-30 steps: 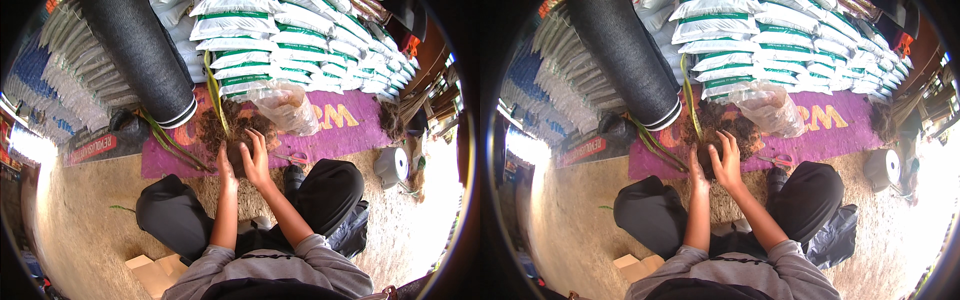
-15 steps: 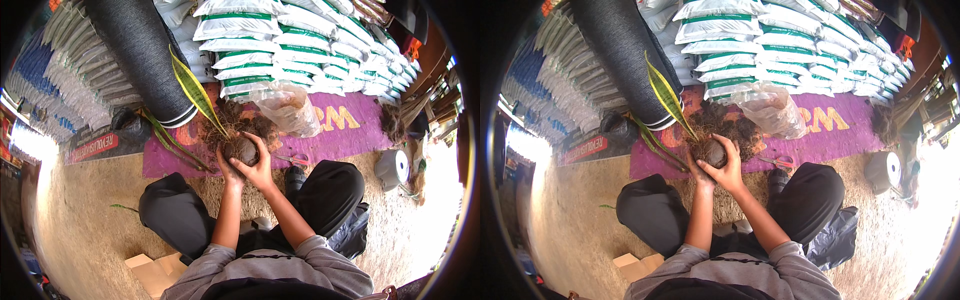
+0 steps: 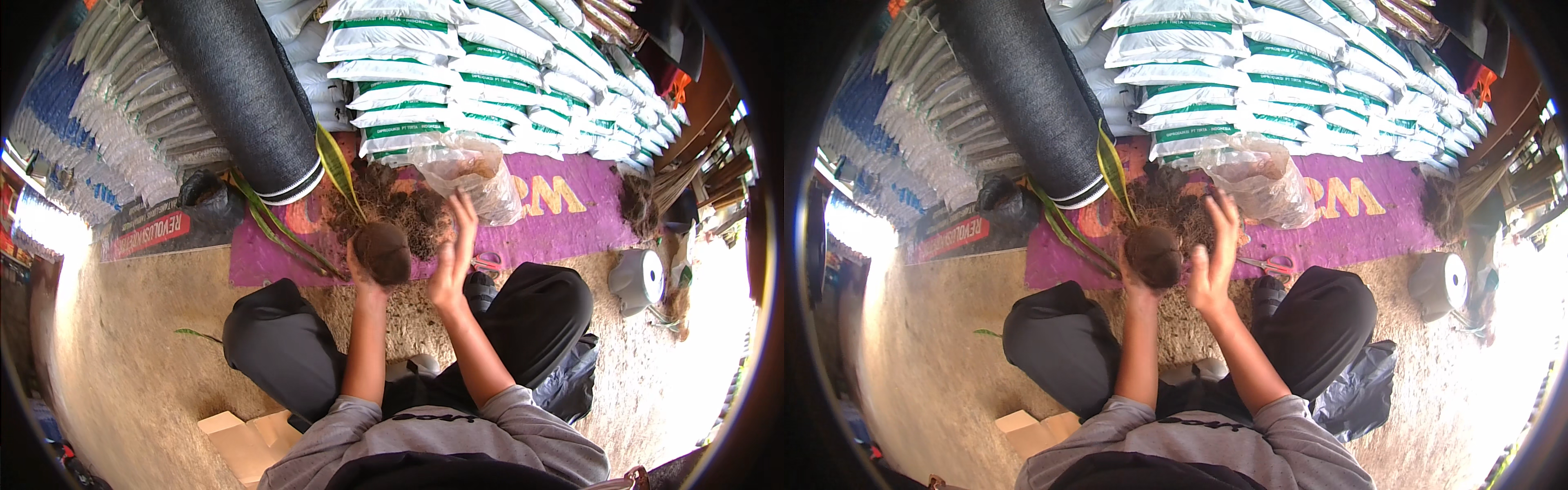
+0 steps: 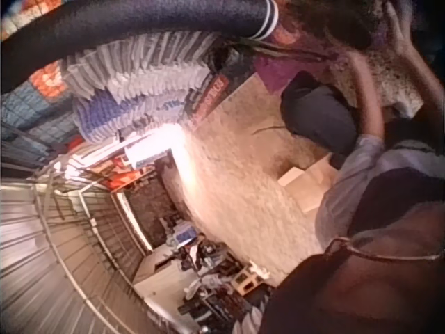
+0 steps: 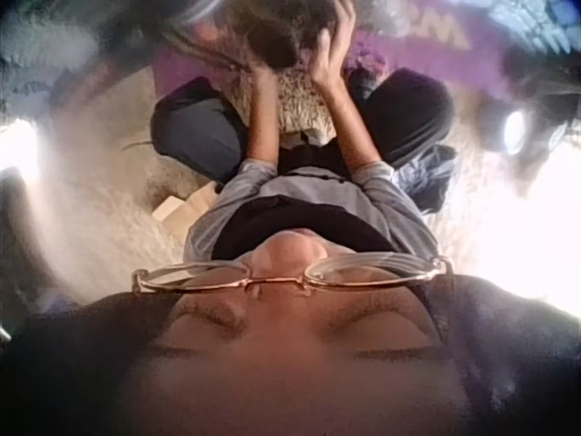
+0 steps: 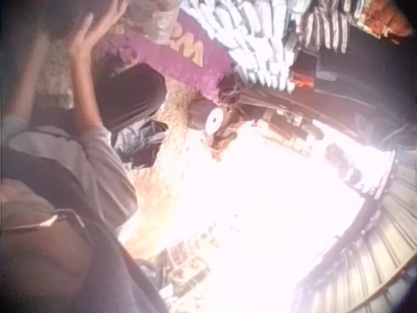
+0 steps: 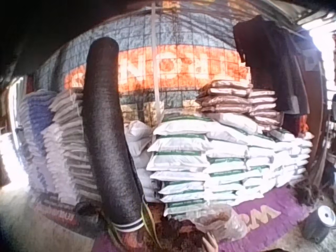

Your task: The person sits on the floor and wraps a plant's root ball with soil and fibrous material by hand. They repeatedly add material and press it around the roots to form a compact bundle.

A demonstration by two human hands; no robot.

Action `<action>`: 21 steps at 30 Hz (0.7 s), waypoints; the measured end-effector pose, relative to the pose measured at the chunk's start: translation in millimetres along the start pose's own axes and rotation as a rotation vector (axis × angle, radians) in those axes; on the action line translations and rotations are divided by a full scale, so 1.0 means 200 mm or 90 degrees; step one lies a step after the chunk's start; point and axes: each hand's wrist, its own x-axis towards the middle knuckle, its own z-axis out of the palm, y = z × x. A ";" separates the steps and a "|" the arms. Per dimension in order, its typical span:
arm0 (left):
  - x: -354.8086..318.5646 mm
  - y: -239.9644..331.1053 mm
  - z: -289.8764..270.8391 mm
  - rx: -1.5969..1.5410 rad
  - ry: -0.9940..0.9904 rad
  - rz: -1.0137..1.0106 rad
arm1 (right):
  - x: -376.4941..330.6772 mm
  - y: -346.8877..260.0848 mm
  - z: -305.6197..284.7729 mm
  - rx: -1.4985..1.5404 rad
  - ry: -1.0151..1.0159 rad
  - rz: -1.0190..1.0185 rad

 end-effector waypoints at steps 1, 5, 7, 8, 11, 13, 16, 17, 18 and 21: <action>0.01 0.01 -0.02 -0.022 -0.038 -0.010 | 0.01 0.00 -0.02 0.001 0.044 -0.012; 0.00 0.02 -0.03 -0.090 -0.150 -0.056 | -0.02 0.01 -0.01 -0.057 -0.050 -0.130; -0.05 0.03 -0.02 -0.167 -0.151 -0.074 | -0.13 -0.02 0.09 -0.074 -0.156 -0.108; -0.08 0.01 0.01 -0.234 -0.138 -0.085 | -0.16 -0.02 0.13 -0.113 -0.199 -0.111; -0.17 0.02 0.18 0.107 0.015 0.027 | -0.14 0.00 0.14 -0.030 -0.150 -0.079; -0.18 0.04 0.25 0.076 -0.010 -0.011 | -0.07 -0.02 0.11 0.076 -0.077 0.044; -0.20 0.01 0.32 0.242 -0.027 0.106 | -0.08 0.06 0.09 0.266 0.031 0.269; -0.18 0.01 0.30 0.311 -0.037 0.147 | -0.06 0.03 0.08 0.368 0.062 0.336; -0.15 0.02 0.28 0.346 -0.078 0.178 | -0.05 0.02 0.07 0.416 0.069 0.357; -0.05 -0.05 0.24 0.329 0.119 0.281 | -0.07 -0.03 0.07 0.371 0.039 0.271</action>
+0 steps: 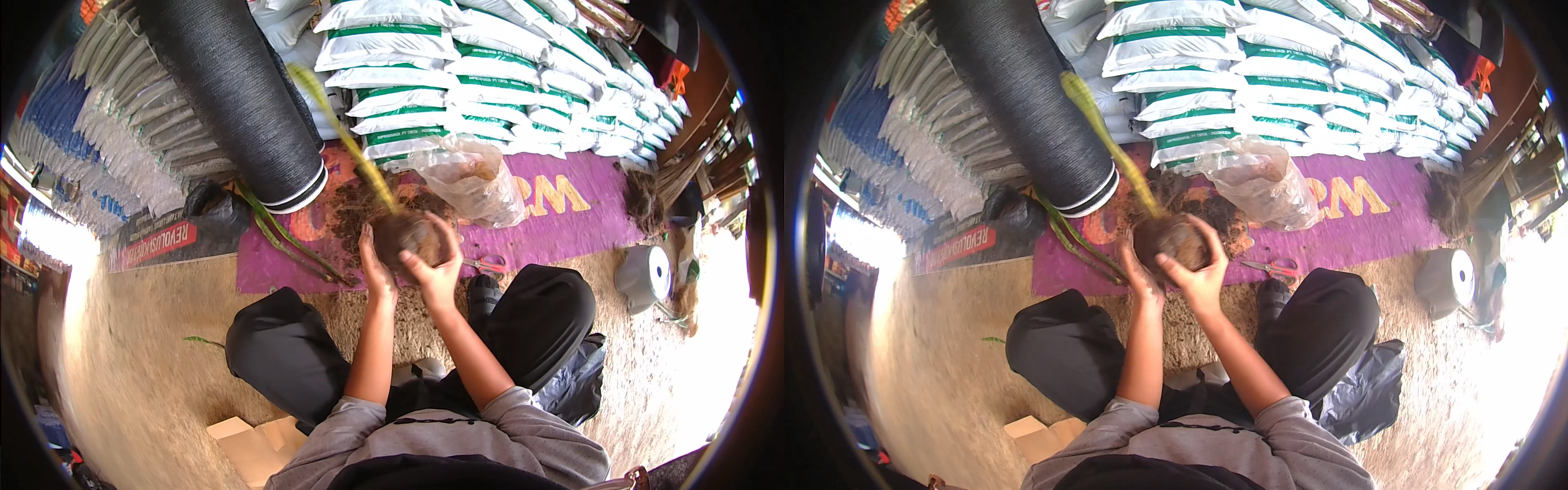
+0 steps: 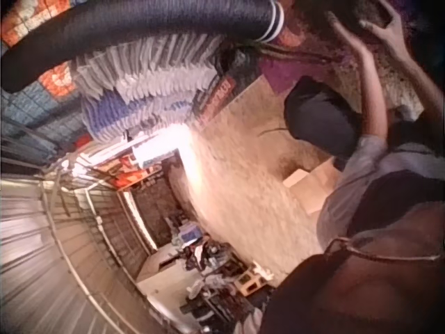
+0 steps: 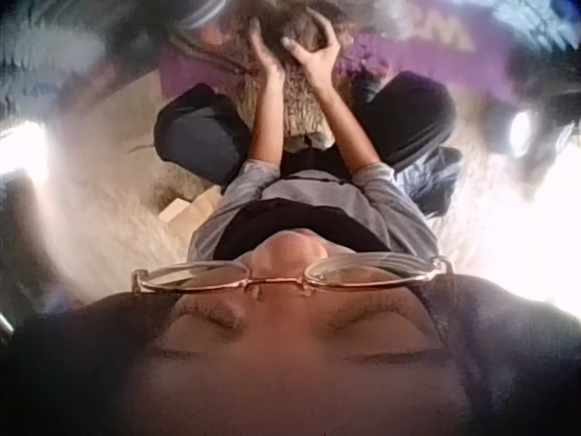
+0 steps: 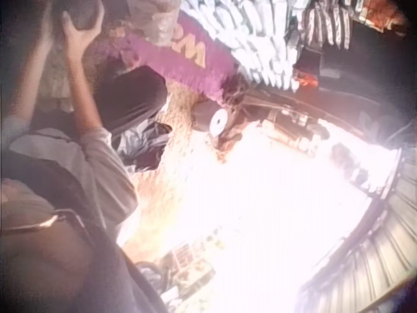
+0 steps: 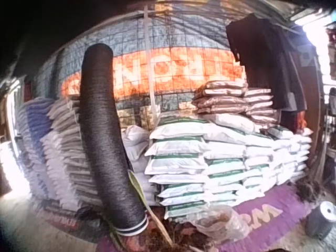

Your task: The person sits on the floor and wraps a plant's root ball with soil and fibrous material by hand. They repeatedly add material and press it around the roots to form a compact bundle.

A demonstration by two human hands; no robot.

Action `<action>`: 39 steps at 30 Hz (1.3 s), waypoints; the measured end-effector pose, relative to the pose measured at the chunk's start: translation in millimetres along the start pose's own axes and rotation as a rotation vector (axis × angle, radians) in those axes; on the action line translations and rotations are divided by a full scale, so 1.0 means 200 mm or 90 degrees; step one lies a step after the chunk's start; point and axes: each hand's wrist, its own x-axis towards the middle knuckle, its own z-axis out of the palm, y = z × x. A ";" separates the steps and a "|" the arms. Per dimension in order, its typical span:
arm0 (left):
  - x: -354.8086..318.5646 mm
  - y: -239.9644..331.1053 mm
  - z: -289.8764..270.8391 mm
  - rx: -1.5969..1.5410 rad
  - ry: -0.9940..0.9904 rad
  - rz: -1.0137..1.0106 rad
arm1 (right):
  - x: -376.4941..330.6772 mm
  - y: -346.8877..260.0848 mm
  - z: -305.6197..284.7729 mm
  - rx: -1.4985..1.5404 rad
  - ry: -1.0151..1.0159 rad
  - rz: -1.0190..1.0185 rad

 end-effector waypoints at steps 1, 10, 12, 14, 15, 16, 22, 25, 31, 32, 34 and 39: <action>0.00 0.09 0.02 -0.052 -0.180 -0.102 | -0.02 -0.01 0.00 -0.011 -0.019 0.018; 0.09 0.09 -0.05 -0.504 -0.533 -0.255 | -0.02 0.02 -0.02 -0.427 -0.084 -0.253; 0.03 0.08 -0.07 -0.413 -0.294 -0.316 | -0.03 0.02 -0.03 -0.514 -0.160 -0.309; 0.02 0.06 -0.11 -0.647 -0.386 -0.381 | -0.03 0.02 -0.02 -0.544 -0.236 -0.337; 0.02 0.05 -0.12 -0.506 -0.313 -0.324 | -0.04 0.02 -0.01 -0.557 -0.258 -0.329; 0.03 0.07 -0.11 -0.434 -0.273 -0.307 | -0.04 0.04 0.01 -0.566 -0.275 -0.324; 0.09 -0.02 -0.18 -0.352 -0.191 -0.294 | -0.07 0.07 0.01 -0.524 -0.223 -0.319; 0.10 -0.04 -0.20 -0.326 -0.170 -0.291 | -0.05 0.10 0.02 -0.515 -0.219 -0.266; 0.03 0.10 -0.11 -0.119 -0.167 -0.195 | 0.02 0.13 0.00 -0.279 -0.138 -0.065; 0.02 0.11 -0.09 -0.060 -0.174 -0.141 | 0.03 0.14 -0.01 -0.223 -0.109 -0.026; 0.03 0.12 -0.08 -0.059 -0.144 -0.124 | 0.02 0.13 -0.02 -0.026 -0.055 0.115; 0.08 0.10 -0.04 -0.225 -0.270 -0.148 | -0.05 0.13 0.02 0.182 -0.012 0.264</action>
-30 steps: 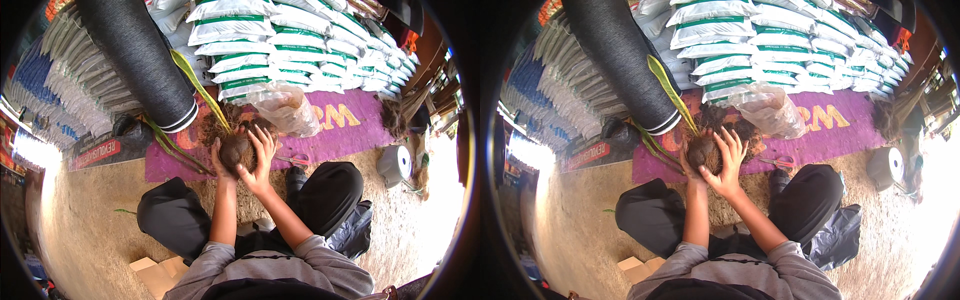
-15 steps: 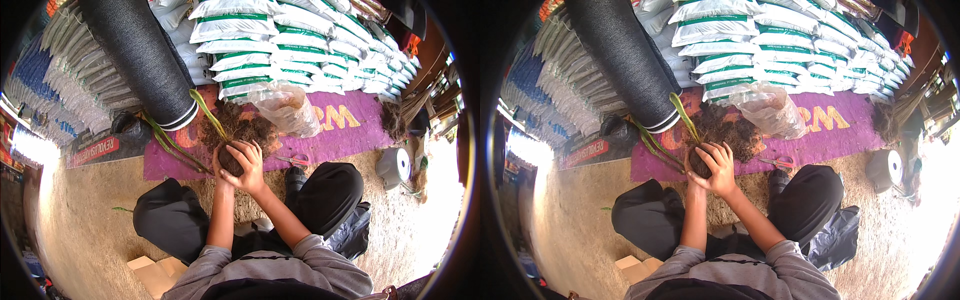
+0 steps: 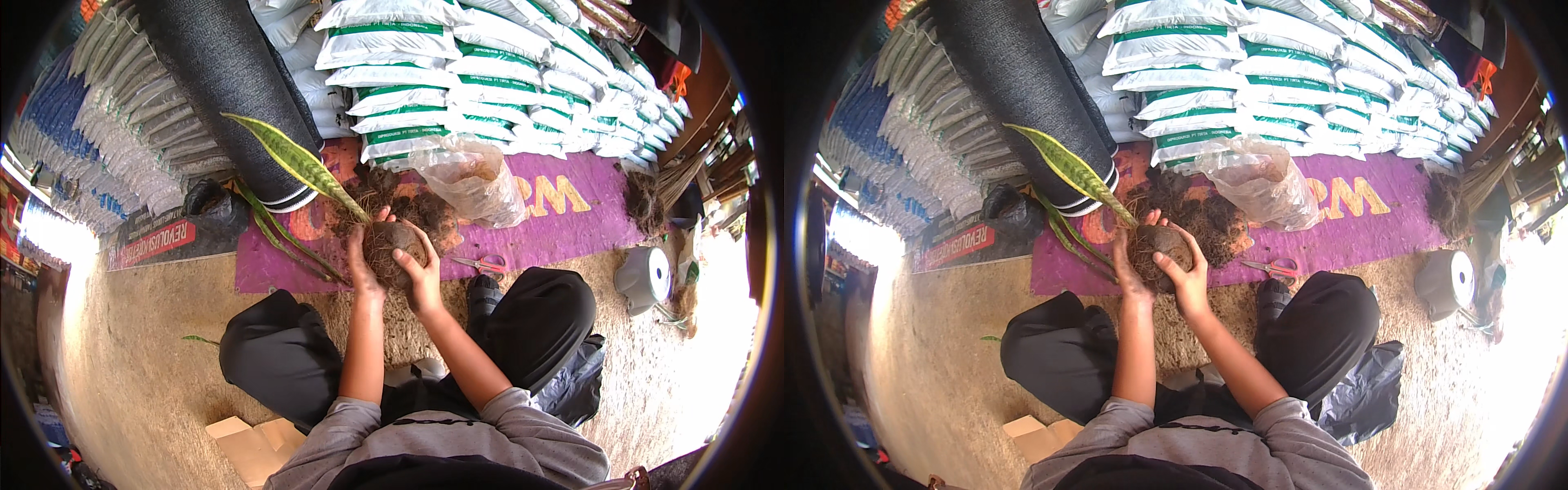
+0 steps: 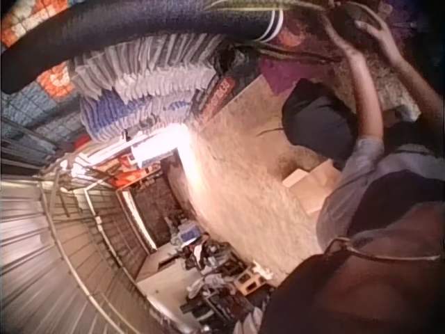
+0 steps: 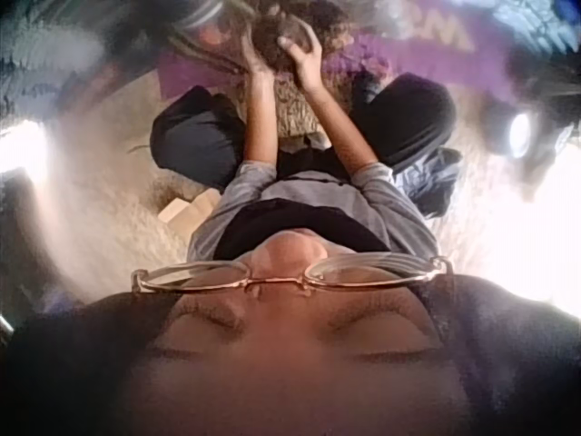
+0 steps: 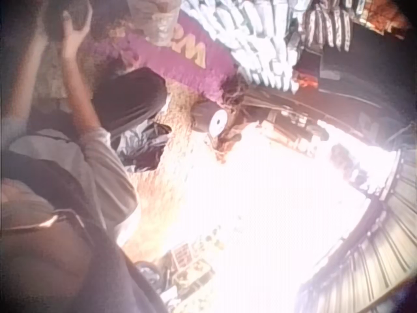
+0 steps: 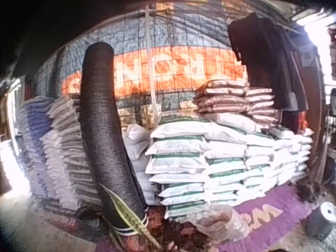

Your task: The person sits on the floor and wraps a plant's root ball with soil and fibrous material by hand. They repeatedly add material and press it around the roots to form a compact bundle.

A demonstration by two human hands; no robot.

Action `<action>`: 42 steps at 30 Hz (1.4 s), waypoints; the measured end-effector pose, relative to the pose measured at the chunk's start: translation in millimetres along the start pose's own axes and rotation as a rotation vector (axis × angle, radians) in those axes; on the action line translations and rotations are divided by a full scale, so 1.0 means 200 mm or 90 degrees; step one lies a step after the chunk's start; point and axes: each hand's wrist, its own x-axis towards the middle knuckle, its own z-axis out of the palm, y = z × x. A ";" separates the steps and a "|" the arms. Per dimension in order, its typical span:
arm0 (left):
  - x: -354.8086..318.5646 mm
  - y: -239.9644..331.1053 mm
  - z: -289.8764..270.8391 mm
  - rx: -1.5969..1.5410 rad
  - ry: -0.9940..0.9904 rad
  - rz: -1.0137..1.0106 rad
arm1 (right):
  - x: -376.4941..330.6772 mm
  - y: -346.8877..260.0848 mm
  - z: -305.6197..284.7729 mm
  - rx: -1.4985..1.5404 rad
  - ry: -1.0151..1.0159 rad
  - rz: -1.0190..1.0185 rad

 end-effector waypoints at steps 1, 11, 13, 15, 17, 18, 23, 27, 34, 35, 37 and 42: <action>0.01 0.00 -0.02 -0.033 -0.046 -0.008 | -0.02 -0.01 0.03 -0.108 -0.003 -0.067; -0.05 -0.01 -0.11 -0.231 -0.033 -0.124 | -0.02 -0.07 0.05 -0.604 -0.129 -0.552; -0.06 -0.02 -0.14 -0.241 -0.044 -0.125 | -0.02 -0.07 0.05 -0.608 -0.122 -0.552; -0.06 -0.03 -0.18 -0.241 -0.030 -0.142 | -0.03 -0.05 0.04 -0.596 -0.114 -0.545; -0.06 -0.02 -0.14 -0.148 -0.002 -0.141 | -0.02 -0.02 0.01 -0.528 -0.077 -0.507; -0.05 -0.01 -0.12 -0.088 0.020 -0.135 | -0.01 -0.01 0.00 -0.493 -0.060 -0.487; -0.01 0.03 0.04 0.174 0.077 -0.025 | 0.07 0.02 -0.06 -0.086 0.055 -0.104; -0.02 -0.02 0.02 0.256 0.044 0.104 | 0.03 0.03 -0.03 0.103 0.063 -0.021; -0.05 -0.01 0.00 -0.020 -0.054 -0.041 | -0.04 0.03 0.02 -0.118 0.095 -0.176; -0.04 -0.03 -0.02 -0.008 -0.039 -0.047 | -0.04 0.03 0.02 -0.129 0.104 -0.180; -0.03 -0.04 -0.02 0.010 0.007 -0.040 | -0.04 0.02 0.02 -0.151 0.124 -0.190; -0.06 0.04 0.07 0.003 -0.002 -0.074 | 0.01 -0.08 0.04 -0.362 0.023 -0.385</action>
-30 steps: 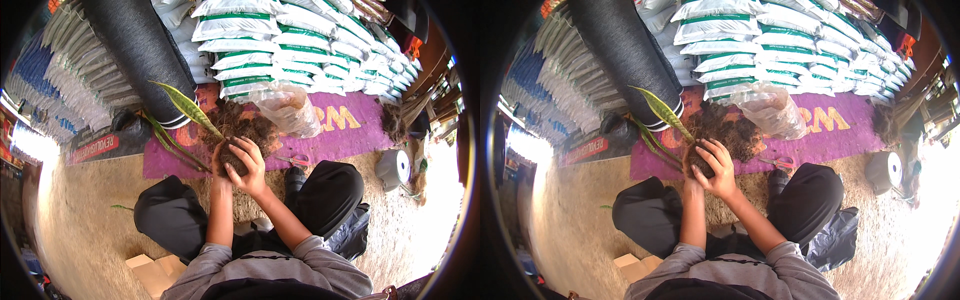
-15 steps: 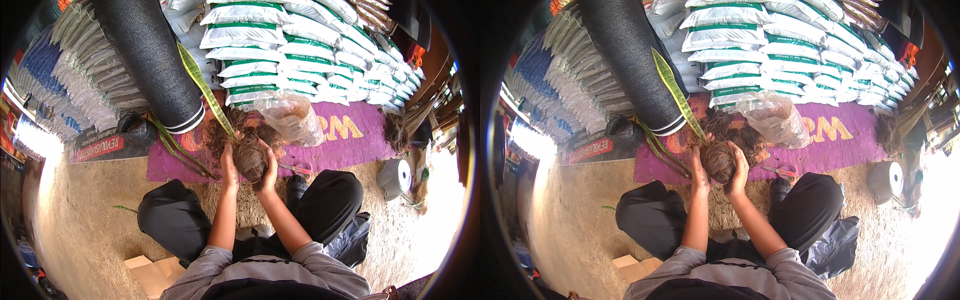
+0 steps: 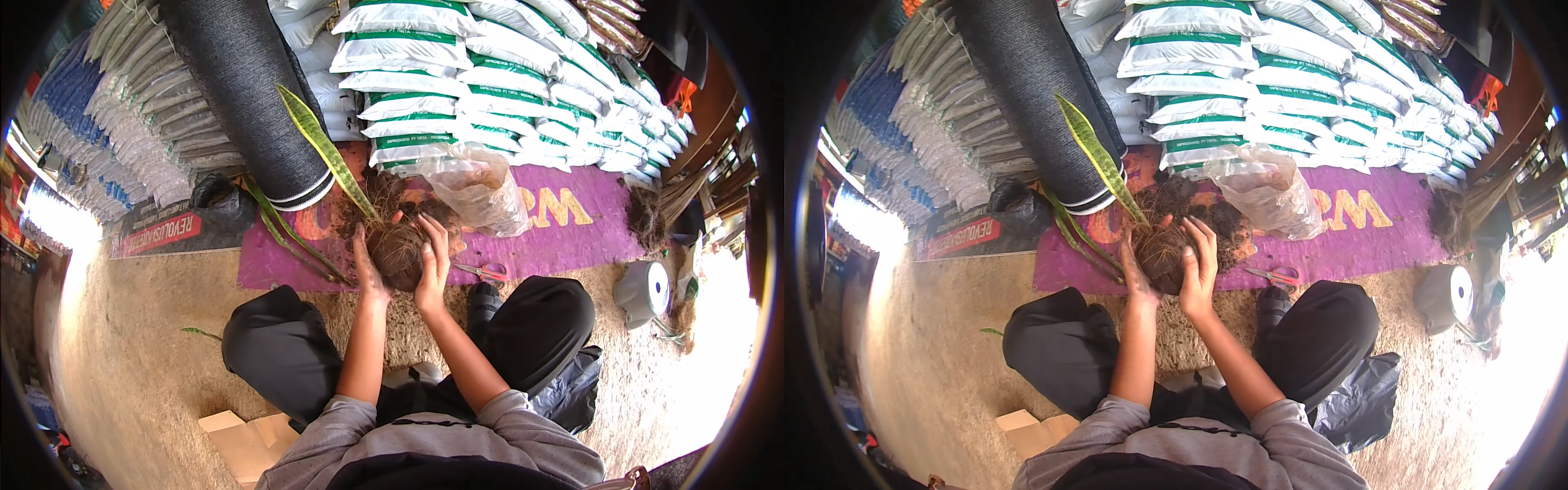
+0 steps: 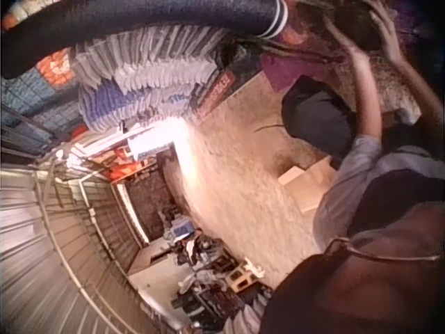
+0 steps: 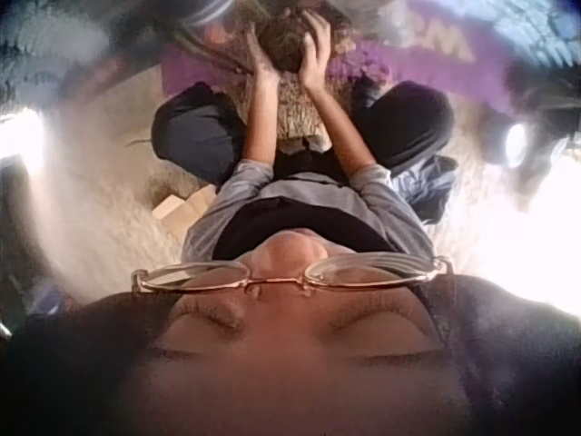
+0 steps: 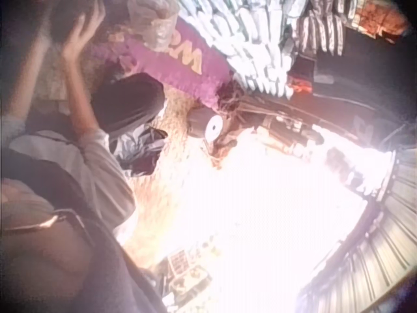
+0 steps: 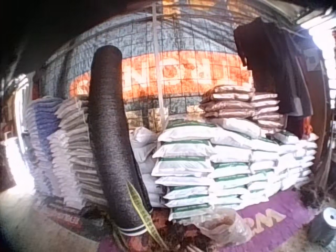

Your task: The person sits on the floor and wraps a plant's root ball with soil and fibrous material by hand. They repeatedly add material and press it around the roots to form a compact bundle.

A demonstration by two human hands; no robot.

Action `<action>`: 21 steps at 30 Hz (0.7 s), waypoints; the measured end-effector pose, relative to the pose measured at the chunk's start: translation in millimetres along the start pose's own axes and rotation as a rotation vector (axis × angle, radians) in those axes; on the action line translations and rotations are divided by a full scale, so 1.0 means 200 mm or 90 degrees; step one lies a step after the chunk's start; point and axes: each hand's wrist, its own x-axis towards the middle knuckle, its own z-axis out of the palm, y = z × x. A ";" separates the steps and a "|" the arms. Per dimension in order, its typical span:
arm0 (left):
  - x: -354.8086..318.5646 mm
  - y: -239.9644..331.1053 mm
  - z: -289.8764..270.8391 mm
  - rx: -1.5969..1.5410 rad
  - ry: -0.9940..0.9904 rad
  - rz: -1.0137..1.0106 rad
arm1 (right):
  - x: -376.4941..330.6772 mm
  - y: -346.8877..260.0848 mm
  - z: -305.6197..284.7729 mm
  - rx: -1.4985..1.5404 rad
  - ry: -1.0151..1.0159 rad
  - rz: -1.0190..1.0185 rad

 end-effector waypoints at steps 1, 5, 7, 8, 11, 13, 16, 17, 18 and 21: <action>-0.01 0.01 0.01 0.003 0.031 0.006 | 0.02 0.01 0.00 0.026 -0.059 -0.018; -0.01 0.00 0.01 0.002 0.129 0.022 | 0.06 0.06 -0.04 0.053 -0.189 -0.045; -0.01 -0.04 -0.05 0.054 0.132 0.042 | 0.03 0.06 -0.03 0.035 -0.173 -0.026; -0.01 -0.04 -0.06 0.066 0.099 0.032 | 0.01 0.08 -0.02 0.001 -0.149 -0.087; -0.01 -0.04 -0.07 0.101 0.060 0.021 | -0.03 0.09 -0.01 0.078 -0.076 -0.044; 0.01 -0.06 -0.02 0.124 0.108 0.043 | -0.01 0.10 -0.03 0.111 -0.029 0.085; 0.01 -0.10 0.00 0.009 0.176 0.019 | 0.02 0.12 -0.05 0.382 0.093 0.351; 0.01 -0.13 -0.01 -0.022 0.194 0.025 | 0.01 0.13 -0.05 0.313 0.072 0.308; 0.01 -0.18 -0.02 0.031 0.223 0.061 | -0.01 0.14 -0.05 0.245 0.052 0.264; 0.01 -0.21 -0.09 -0.051 0.134 -0.040 | -0.01 0.18 -0.07 0.025 -0.044 0.069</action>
